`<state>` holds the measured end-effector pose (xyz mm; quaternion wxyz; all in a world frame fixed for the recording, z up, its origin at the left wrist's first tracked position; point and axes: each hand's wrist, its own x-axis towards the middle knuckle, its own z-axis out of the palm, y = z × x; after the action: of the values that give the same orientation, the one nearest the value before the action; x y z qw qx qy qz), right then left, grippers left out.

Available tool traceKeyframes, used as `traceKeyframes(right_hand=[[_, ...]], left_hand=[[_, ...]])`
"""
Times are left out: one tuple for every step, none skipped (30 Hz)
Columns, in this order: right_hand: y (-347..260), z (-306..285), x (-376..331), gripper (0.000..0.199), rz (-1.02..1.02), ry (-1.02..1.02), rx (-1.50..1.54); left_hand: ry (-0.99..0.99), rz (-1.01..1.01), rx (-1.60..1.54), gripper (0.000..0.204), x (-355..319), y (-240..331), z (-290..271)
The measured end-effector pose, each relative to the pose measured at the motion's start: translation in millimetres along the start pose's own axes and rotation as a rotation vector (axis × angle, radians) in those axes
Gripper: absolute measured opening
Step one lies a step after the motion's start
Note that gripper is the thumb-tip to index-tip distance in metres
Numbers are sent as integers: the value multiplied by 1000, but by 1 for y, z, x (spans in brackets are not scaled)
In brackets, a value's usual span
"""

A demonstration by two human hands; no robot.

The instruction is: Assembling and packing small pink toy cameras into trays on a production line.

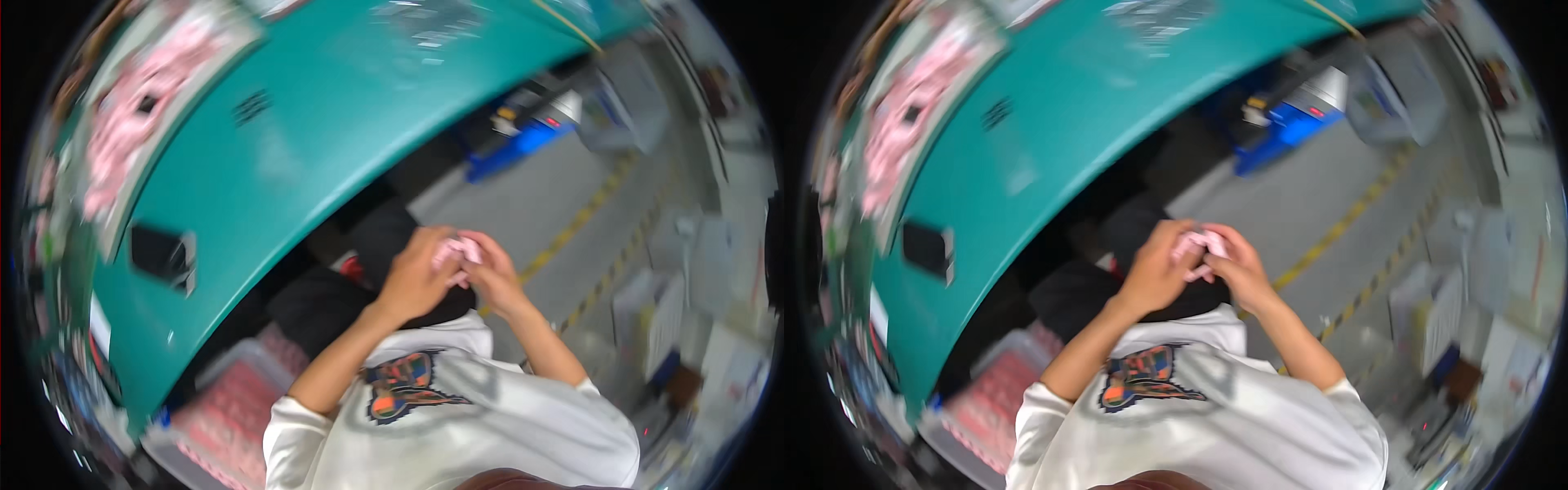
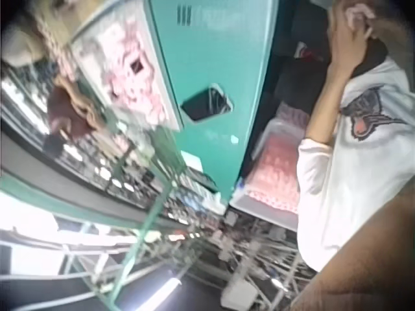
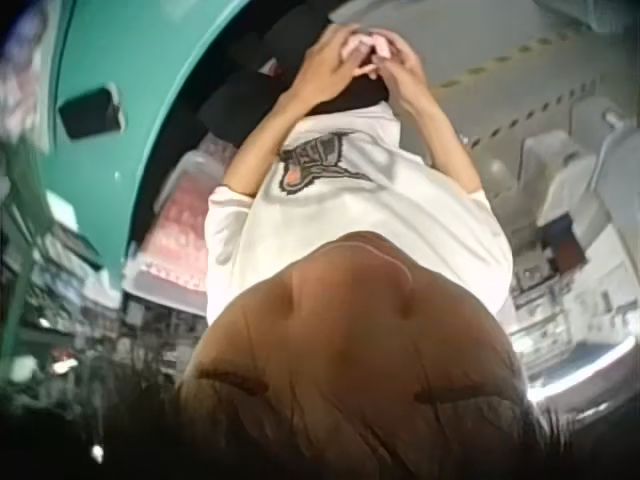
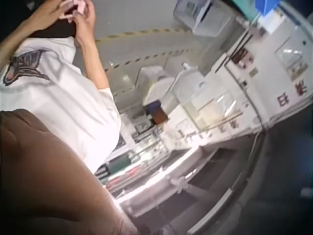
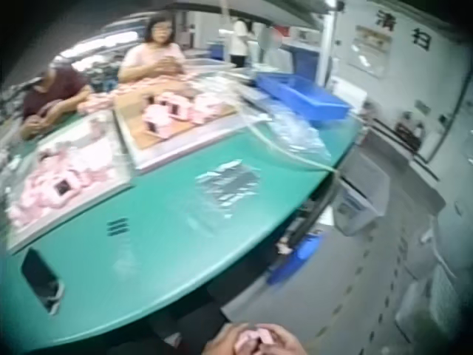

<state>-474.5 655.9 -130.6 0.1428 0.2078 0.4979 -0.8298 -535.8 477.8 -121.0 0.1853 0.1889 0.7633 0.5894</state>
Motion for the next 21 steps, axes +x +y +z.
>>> traceKeyframes(right_hand=[[5, -18, 0, 49, -33, 41, 22], [10, -38, 4, 51, -46, 138, 42], [9, -51, 11, 51, -73, 230, 66], [12, -60, 15, 50, -91, 313, 94], [12, -80, 30, 50, -103, 332, 87], [14, -103, 47, 50, -171, 415, 103], [15, -116, 65, 49, -231, 487, 124], [7, -121, 81, 49, -231, 480, 118], [-3, -124, 99, 48, -270, 506, 75], [-11, -127, 117, 47, -309, 529, 32], [-18, -125, 131, 46, -350, 550, -10], [-21, -124, 139, 45, -393, 573, -52], [-22, -121, 144, 45, -394, 559, -57], [-23, -120, 147, 45, -396, 556, -62], [-25, -120, 150, 45, -399, 554, -67], [-27, -121, 151, 45, -403, 553, -72], [-31, -123, 152, 45, -407, 555, -77], [-32, -121, 152, 45, -409, 543, -79], [-31, -120, 147, 45, -423, 530, -46], [-29, -117, 139, 45, -437, 514, -11], [-26, -113, 132, 46, -451, 492, 28]], left_hand=[[41, -28, -5, 30, 8, -9, 16], [40, -9, 6, 28, 15, -14, 27], [-7, 10, -17, 28, 19, -16, 33], [-53, 3, -13, 28, 15, -17, 33], [-73, 1, -6, 27, 16, -17, 34], [-87, -3, 3, 26, 16, -17, 35], [-94, -16, 21, 26, 15, -19, 34], [-85, -15, 20, 26, 13, -19, 32], [-89, -20, 29, 24, 12, -20, 31], [-92, -26, 41, 23, 12, -22, 30], [-93, -30, 53, 22, 12, -24, 27], [-97, -34, 64, 20, 12, -25, 25], [-82, -33, 65, 20, 11, -26, 22], [-61, -27, 55, 19, 11, -27, 21], [-41, -20, 44, 18, 11, -28, 20], [-23, -12, 33, 17, 11, -29, 21], [-7, -2, 21, 16, 12, -29, 21], [5, -1, 24, 16, 11, -29, 20], [6, 3, 16, 16, 11, -29, 20], [8, 7, 10, 16, 11, -28, 19], [14, 13, 10, 15, 11, -28, 16]])
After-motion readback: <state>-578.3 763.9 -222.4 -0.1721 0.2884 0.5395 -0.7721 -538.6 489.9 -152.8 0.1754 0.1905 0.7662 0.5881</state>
